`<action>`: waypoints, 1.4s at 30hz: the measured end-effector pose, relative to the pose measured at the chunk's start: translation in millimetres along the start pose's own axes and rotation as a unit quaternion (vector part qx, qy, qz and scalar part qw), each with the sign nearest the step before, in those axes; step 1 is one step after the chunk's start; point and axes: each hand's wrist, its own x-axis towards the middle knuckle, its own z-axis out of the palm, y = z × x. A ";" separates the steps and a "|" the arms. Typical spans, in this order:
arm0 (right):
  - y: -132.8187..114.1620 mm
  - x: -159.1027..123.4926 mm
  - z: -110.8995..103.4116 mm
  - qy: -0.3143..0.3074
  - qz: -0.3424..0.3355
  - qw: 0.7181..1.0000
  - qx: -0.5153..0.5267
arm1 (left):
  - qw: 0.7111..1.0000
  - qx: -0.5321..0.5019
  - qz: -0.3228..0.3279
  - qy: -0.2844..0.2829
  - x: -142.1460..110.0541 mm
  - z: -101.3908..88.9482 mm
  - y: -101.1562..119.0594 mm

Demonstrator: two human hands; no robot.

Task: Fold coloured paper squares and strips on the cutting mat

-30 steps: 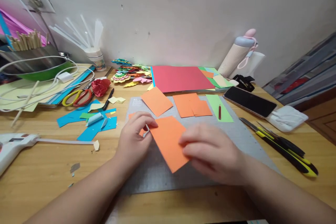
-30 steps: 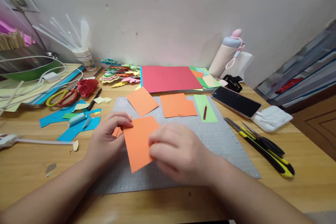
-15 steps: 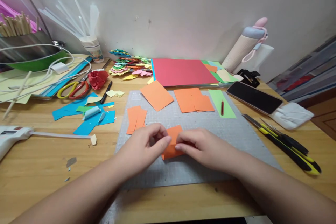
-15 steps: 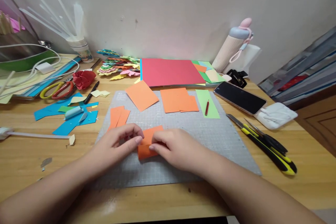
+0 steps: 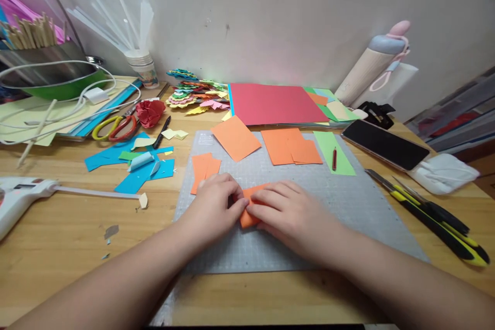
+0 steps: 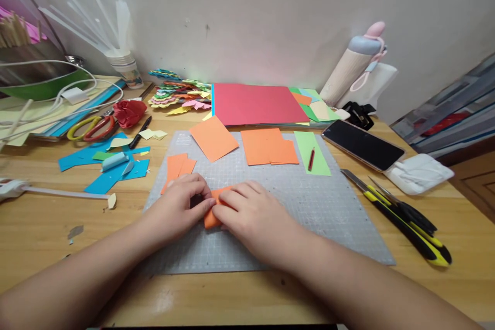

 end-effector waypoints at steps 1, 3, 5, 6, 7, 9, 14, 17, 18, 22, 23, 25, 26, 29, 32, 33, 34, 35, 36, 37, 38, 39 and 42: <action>2.0 0.8 1.6 0.001 0.011 1.000 0.001 | 1.000 0.001 -0.004 0.013 0.4 -0.1 -0.6; 6.1 2.4 3.3 0.016 0.033 0.999 0.001 | 0.999 -0.006 -0.006 0.037 1.1 -0.8 -2.2; 9.5 3.5 3.4 0.030 0.049 0.998 0.001 | 0.998 -0.015 -0.005 0.054 1.8 -1.7 -3.6; 10.6 3.9 3.3 0.031 0.052 0.998 0.003 | 0.998 -0.019 -0.004 0.059 2.1 -2.1 -4.2; 11.4 4.2 3.2 0.029 0.050 0.998 0.007 | 0.998 -0.023 -0.003 0.057 2.2 -2.3 -4.5; 11.7 4.8 3.0 0.021 0.037 0.999 0.013 | 0.999 -0.030 0.009 0.037 2.3 -2.1 -4.6; 7.1 3.7 2.6 0.018 0.024 1.000 0.007 | 0.999 0.000 0.047 -0.010 2.4 1.4 -5.0; 2.5 0.4 2.5 0.010 0.013 1.000 -0.021 | 0.998 0.020 0.051 -0.011 2.7 3.1 -6.6; 1.2 -0.8 2.7 0.004 0.006 1.000 -0.025 | 0.998 0.022 0.052 -0.012 2.8 3.4 -7.2; -0.6 -3.8 3.4 -0.015 -0.017 1.000 -0.005 | 0.998 0.035 0.053 -0.007 3.2 3.4 -9.7; -0.3 -3.9 3.5 -0.015 -0.020 1.000 0.000 | 0.998 0.044 0.053 0.000 3.3 3.1 -10.1; 0.7 -3.7 3.6 -0.014 -0.025 1.000 0.010 | 0.997 0.059 0.050 0.017 3.5 2.4 -10.8; 1.3 -3.6 3.8 -0.013 -0.027 0.999 0.015 | 0.997 0.063 0.049 0.021 3.7 2.0 -11.0; 2.7 -3.4 4.8 -0.005 -0.029 0.999 0.024 | 0.997 0.061 0.048 0.021 4.0 1.1 -11.5; 3.4 -4.1 5.8 0.000 -0.028 1.000 0.015 | 0.997 0.060 0.048 0.025 4.2 1.0 -12.7; 3.6 -4.4 6.0 0.000 -0.028 1.000 0.012 | 0.997 0.061 0.048 0.027 4.3 1.1 -13.2; 3.8 -4.7 6.0 -0.001 -0.031 0.999 0.009 | 0.997 0.061 0.047 0.030 4.4 1.3 -13.6; 4.0 -5.0 6.0 -0.001 -0.033 0.999 0.007 | 0.997 0.062 0.046 0.032 4.4 1.4 -14.1; 4.1 -5.3 5.9 -0.003 -0.034 0.999 0.006 | 0.996 0.063 0.045 0.034 4.5 1.6 -14.5; 4.3 -5.6 5.7 -0.005 -0.034 0.999 0.005 | 0.996 0.064 0.044 0.034 4.4 1.8 -14.8; 4.5 -5.8 5.6 -0.009 -0.034 0.999 0.004 | 0.996 0.065 0.044 0.034 4.3 1.9 -15.0; 4.7 -6.0 5.5 -0.013 -0.034 0.999 0.003 | 0.996 0.066 0.044 0.034 4.2 2.0 -15.2; 5.6 -6.7 6.1 -0.021 -0.035 0.999 0.007 | 0.996 0.068 0.043 0.034 3.9 1.9 -15.3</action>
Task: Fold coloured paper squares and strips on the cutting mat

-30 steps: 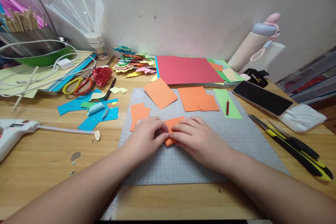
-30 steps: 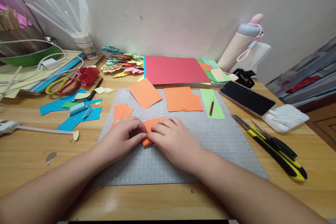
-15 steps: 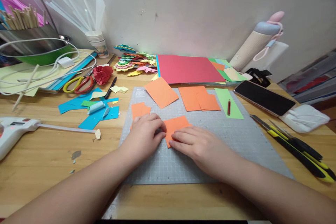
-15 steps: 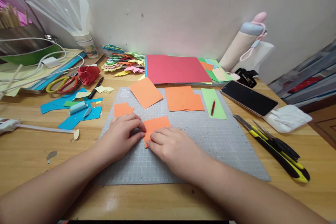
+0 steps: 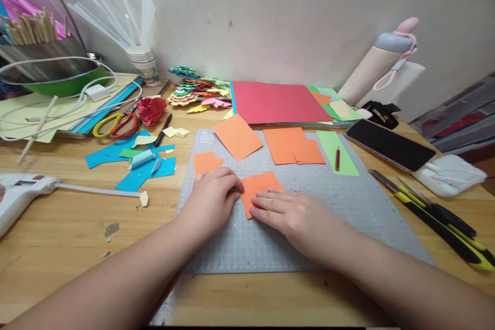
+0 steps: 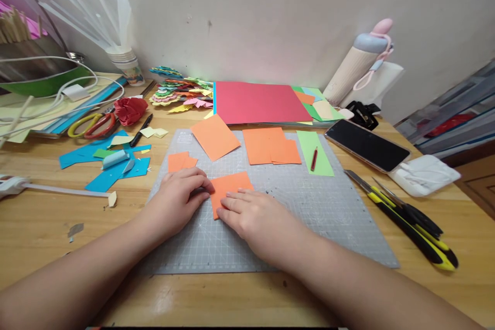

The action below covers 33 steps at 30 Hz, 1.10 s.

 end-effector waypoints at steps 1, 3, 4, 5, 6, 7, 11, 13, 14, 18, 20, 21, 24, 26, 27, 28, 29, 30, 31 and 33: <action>0.4 -0.2 0.5 -0.001 0.000 1.000 0.002 | 1.000 0.000 0.000 0.001 0.1 -0.1 0.0; 1.1 -0.8 1.8 -0.002 0.001 1.000 0.005 | 1.000 -0.001 0.000 0.002 0.6 -0.3 0.2; 1.4 -1.1 2.4 -0.003 0.002 1.000 0.006 | 1.000 -0.001 0.000 0.002 1.0 -0.5 0.3; 1.6 -1.4 2.9 -0.006 0.003 1.000 0.007 | 1.000 -0.002 0.000 0.000 1.4 -0.6 0.5; 1.7 -1.7 3.2 -0.008 0.005 1.000 0.007 | 1.000 -0.002 -0.001 -0.001 1.8 -0.8 0.7; 1.7 -2.0 3.4 -0.011 0.008 1.000 0.006 | 1.000 -0.002 -0.001 -0.003 1.9 -1.1 1.0; 1.5 -2.2 3.2 -0.031 0.022 0.999 0.003 | 1.000 -0.003 0.003 -0.003 0.8 -2.5 1.7; 1.4 -1.9 3.1 -0.040 0.024 0.999 0.007 | 1.000 -0.005 0.004 -0.003 0.0 -3.0 1.8; 1.3 -1.8 3.1 -0.044 0.025 0.999 0.010 | 1.000 -0.005 0.004 -0.002 -0.3 -3.2 1.7; 1.4 -1.7 3.7 -0.053 0.032 0.998 0.012 | 1.000 -0.001 0.005 -0.002 0.3 -2.5 1.6; 1.7 -1.7 4.3 -0.054 0.034 0.998 0.011 | 1.000 0.000 0.004 -0.003 1.0 -2.2 1.7; 1.9 -1.6 4.6 -0.054 0.035 0.998 0.010 | 1.000 0.001 0.004 -0.004 1.3 -2.1 1.8; 1.7 -1.3 5.7 -0.054 0.037 0.998 0.008 | 1.000 0.001 0.004 -0.008 1.6 -2.4 2.5; 0.8 -0.8 6.1 -0.057 0.039 0.998 0.007 | 1.000 0.003 0.003 -0.009 1.2 -2.7 2.8; 0.1 -0.6 6.2 -0.060 0.042 0.997 0.006 | 1.000 0.005 0.003 -0.009 1.0 -2.7 2.9; -0.5 -0.3 6.2 -0.064 0.046 0.997 0.005 | 1.000 0.006 0.003 -0.008 0.8 -2.7 2.9; -1.2 -0.1 6.3 -0.069 0.050 0.996 0.003 | 1.000 0.007 0.003 -0.008 0.7 -2.6 2.8; -1.6 0.2 6.4 -0.073 0.054 0.996 0.002 | 1.000 0.008 0.005 -0.008 0.6 -2.5 2.5; -1.9 0.4 6.6 -0.076 0.057 0.995 0.002 | 1.000 0.008 0.006 -0.008 0.6 -2.4 2.2; -2.0 0.6 6.9 -0.079 0.060 0.995 0.002 | 1.000 0.006 0.007 -0.006 0.9 -2.2 1.6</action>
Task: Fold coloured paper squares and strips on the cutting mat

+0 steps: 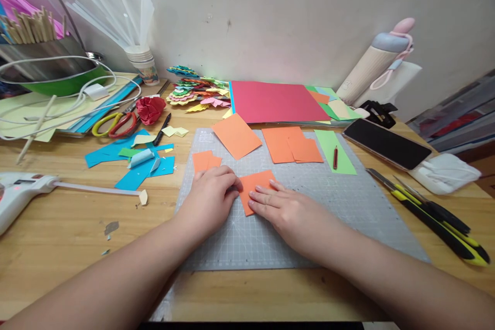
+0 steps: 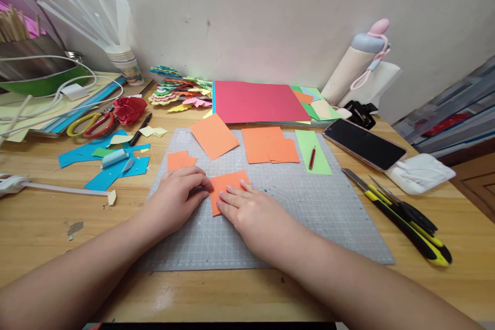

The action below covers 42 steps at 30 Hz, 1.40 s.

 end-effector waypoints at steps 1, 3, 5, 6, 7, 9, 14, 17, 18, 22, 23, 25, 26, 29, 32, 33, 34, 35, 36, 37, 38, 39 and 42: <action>0.1 0.0 0.1 -0.002 -0.001 1.000 0.000 | 1.000 -0.001 0.000 0.001 0.2 0.0 -0.3; 0.2 -0.2 0.1 -0.005 -0.001 1.000 -0.001 | 1.000 -0.001 -0.001 0.001 0.3 0.0 -0.4; -0.2 -0.6 0.1 -0.007 0.002 1.000 -0.005 | 1.000 0.001 -0.002 0.000 0.2 -0.1 -0.2; -0.7 -0.7 0.1 -0.007 0.005 1.000 -0.008 | 1.000 0.001 -0.002 -0.001 0.1 -0.2 0.0; -1.3 -0.7 0.0 -0.006 0.008 1.000 -0.011 | 1.000 0.001 -0.003 -0.001 0.0 -0.2 0.3; -3.1 -0.4 -0.1 -0.005 0.015 1.000 -0.017 | 1.000 -0.001 -0.002 -0.001 -0.1 -0.1 0.6; -9.7 0.0 0.7 -0.012 0.035 0.999 -0.027 | 1.000 -0.002 -0.001 0.002 1.0 0.1 0.7; -14.5 -0.9 2.9 -0.010 0.049 0.998 -0.032 | 1.000 0.003 0.000 0.001 1.0 -0.5 0.8; -15.9 -1.2 3.5 -0.007 0.054 0.998 -0.033 | 1.000 0.004 0.000 0.001 0.8 -0.8 1.0; -18.4 -0.7 3.6 -0.007 0.065 0.997 -0.027 | 1.000 0.007 -0.003 -0.002 0.5 -2.0 2.0; -18.0 -0.4 3.0 -0.010 0.065 0.998 -0.023 | 1.000 0.007 -0.003 -0.002 0.6 -2.2 2.3; -16.2 -0.1 1.8 -0.018 0.062 0.998 -0.010 | 1.000 0.006 -0.002 -0.005 0.9 -2.5 2.5; -15.0 -0.2 1.4 -0.022 0.060 0.998 -0.003 | 1.000 0.005 -0.001 -0.006 1.1 -2.7 2.6; -11.7 -1.0 1.1 -0.027 0.053 0.998 0.011 | 1.000 0.005 -0.002 -0.008 1.5 -3.1 2.2; -10.7 -1.7 1.1 -0.034 0.052 0.998 0.012 | 1.000 0.008 -0.003 -0.006 1.3 -3.3 1.6; -10.8 -1.8 0.8 -0.038 0.052 0.998 0.011 | 1.000 0.009 -0.002 -0.006 1.2 -3.3 1.5; -10.9 -1.9 0.5 -0.042 0.052 0.998 0.010 | 1.000 0.009 -0.002 -0.005 1.0 -3.2 1.4; -10.9 -1.9 0.1 -0.046 0.053 0.998 0.010 | 1.000 0.009 -0.002 -0.005 0.8 -3.1 1.3; -10.8 -1.9 -0.3 -0.048 0.052 0.997 0.011 | 1.000 0.008 -0.003 -0.004 0.6 -2.8 1.2; -10.6 -1.8 -0.7 -0.050 0.052 0.997 0.012 | 1.000 0.007 -0.003 -0.004 0.4 -2.6 1.1; -10.3 -1.7 -1.1 -0.052 0.052 0.997 0.013 | 1.000 0.005 -0.004 -0.004 0.2 -2.3 1.0; -10.0 -1.5 -1.5 -0.056 0.052 0.997 0.015 | 1.000 0.004 -0.004 -0.003 0.1 -2.1 0.9; -9.2 -0.9 -2.4 -0.068 0.051 0.996 0.024 | 1.000 0.002 -0.003 -0.001 0.0 -1.7 0.7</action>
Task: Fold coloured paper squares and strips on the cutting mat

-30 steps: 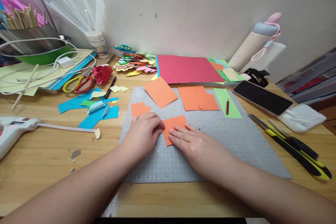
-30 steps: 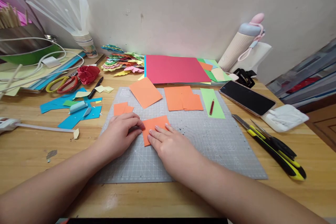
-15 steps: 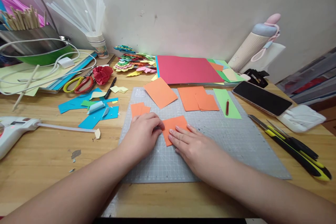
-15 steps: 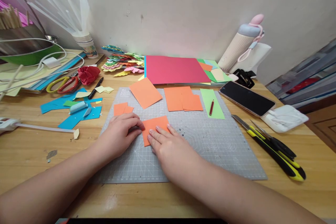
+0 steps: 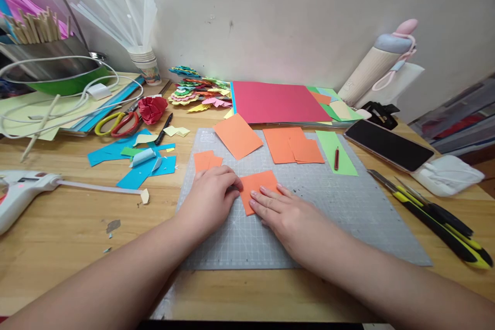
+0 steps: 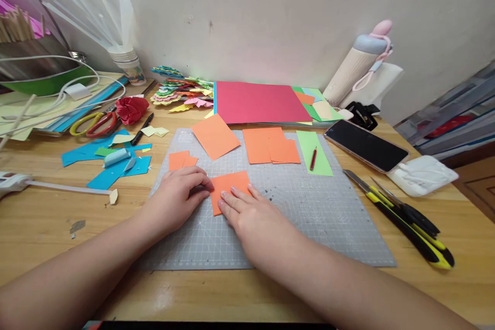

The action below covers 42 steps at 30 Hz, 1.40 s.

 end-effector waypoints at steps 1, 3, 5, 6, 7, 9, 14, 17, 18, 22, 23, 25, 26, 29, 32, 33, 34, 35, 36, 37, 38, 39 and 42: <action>0.0 0.1 -0.3 -0.002 0.000 1.000 0.003 | 1.000 0.001 0.000 0.000 0.1 0.0 0.0; 0.0 0.1 -1.0 0.000 -0.002 1.000 0.009 | 1.000 0.003 -0.001 0.000 0.2 -0.3 0.2; 0.0 -0.1 -1.8 0.003 -0.002 1.000 0.011 | 1.000 0.004 0.000 -0.001 0.4 -0.7 0.5; 0.1 -0.1 -2.0 0.002 -0.002 1.000 0.011 | 1.000 0.004 0.001 -0.002 0.5 -0.9 0.6; 0.3 -0.1 -2.2 0.001 -0.002 1.000 0.011 | 1.000 0.004 0.001 -0.002 0.7 -1.1 0.7; 1.0 -0.1 -1.9 -0.001 -0.003 1.000 0.010 | 1.000 0.003 0.002 -0.001 1.0 -1.3 0.6; 3.1 -0.3 1.0 0.018 -0.010 0.999 0.028 | 1.000 0.000 0.003 -0.001 1.6 -0.9 0.1; 3.5 -0.3 1.2 0.016 -0.011 0.999 0.032 | 1.000 0.001 0.003 -0.001 1.7 -0.8 0.2; 3.5 -0.1 0.9 0.011 -0.010 0.999 0.030 | 1.000 0.001 0.003 -0.001 1.8 -0.9 0.3; 4.1 0.8 -0.2 0.003 -0.010 1.000 0.028 | 1.000 -0.001 0.003 -0.003 1.8 -1.2 0.8; 4.4 0.8 0.0 0.005 -0.011 0.999 0.029 | 1.000 -0.001 0.003 -0.002 1.7 -1.2 0.9; 5.4 0.7 1.2 0.014 -0.013 0.999 0.032 | 1.000 0.000 0.003 -0.002 1.4 -1.1 0.8; 6.0 0.5 2.1 0.019 -0.015 0.999 0.033 | 1.000 0.000 0.004 -0.002 1.3 -1.1 0.7; 7.4 -0.5 5.1 0.036 -0.018 0.999 0.035 | 1.000 0.001 0.003 -0.003 1.5 -1.1 0.3; 8.0 -1.4 6.9 0.045 -0.021 0.998 0.033 | 1.000 0.001 0.004 -0.003 2.0 -1.2 0.1; 7.9 -1.5 7.0 0.045 -0.021 0.998 0.029 | 1.000 0.000 0.005 -0.002 2.0 -1.2 0.0; 7.8 -1.5 6.9 0.042 -0.020 0.999 0.024 | 1.000 -0.001 0.005 -0.002 1.9 -1.2 -0.1; 7.7 -1.4 6.5 0.037 -0.019 0.999 0.018 | 1.000 -0.002 0.005 -0.001 1.7 -1.2 -0.2; 7.5 -1.2 6.1 0.032 -0.019 0.999 0.011 | 1.000 -0.002 0.005 -0.002 1.4 -1.1 -0.2; 7.4 -0.9 5.6 0.025 -0.019 0.999 0.005 | 1.000 -0.003 0.005 -0.003 1.1 -0.8 -0.2; 7.3 -0.6 5.1 0.020 -0.020 1.000 0.001 | 1.000 -0.003 0.005 -0.004 0.8 -0.4 -0.1; 7.2 -0.3 4.7 0.016 -0.020 1.000 -0.001 | 1.000 -0.002 0.004 -0.004 0.7 0.2 0.2; 7.4 0.2 4.7 0.012 -0.023 1.000 -0.001 | 1.000 0.003 -0.006 0.007 1.2 3.1 2.0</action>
